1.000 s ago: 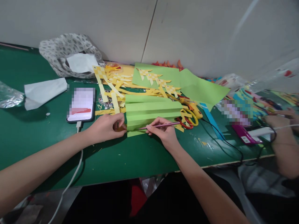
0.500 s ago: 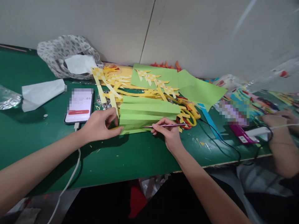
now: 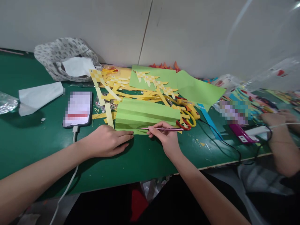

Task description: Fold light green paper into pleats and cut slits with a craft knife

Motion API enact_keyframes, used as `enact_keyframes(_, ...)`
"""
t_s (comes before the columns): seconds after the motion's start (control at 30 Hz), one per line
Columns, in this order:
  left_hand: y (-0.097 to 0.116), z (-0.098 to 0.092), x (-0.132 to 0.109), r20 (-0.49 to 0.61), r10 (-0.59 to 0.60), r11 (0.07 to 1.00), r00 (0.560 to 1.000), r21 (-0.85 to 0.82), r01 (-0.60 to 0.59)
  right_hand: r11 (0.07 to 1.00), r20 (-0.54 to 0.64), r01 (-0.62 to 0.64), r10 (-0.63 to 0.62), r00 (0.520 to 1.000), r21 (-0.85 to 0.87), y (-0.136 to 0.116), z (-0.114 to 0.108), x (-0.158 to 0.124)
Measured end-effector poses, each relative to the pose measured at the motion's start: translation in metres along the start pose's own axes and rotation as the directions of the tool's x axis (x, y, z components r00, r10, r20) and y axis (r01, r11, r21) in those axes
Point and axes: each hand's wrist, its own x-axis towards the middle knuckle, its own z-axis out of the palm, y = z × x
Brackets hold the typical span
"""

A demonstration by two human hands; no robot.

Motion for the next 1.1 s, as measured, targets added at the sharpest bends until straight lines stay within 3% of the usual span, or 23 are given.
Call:
enact_keyframes(0.7, -0.0057, 0.0004, -0.001, 0.176, -0.051, 0.964, 0.983, -0.248, 0.095, 0.999, 0.035, 0.015, -0.014, 0.999, -0.045, 0.002, 0.0001, 0.0021)
enact_keyframes(1.1, -0.0051, 0.0, -0.0008, 0.17, -0.062, 0.964, 0.983, -0.244, 0.103, 1.0, -0.013, 0.011, -0.012, 1.0, -0.029, 0.0027, -0.0053, 0.0017)
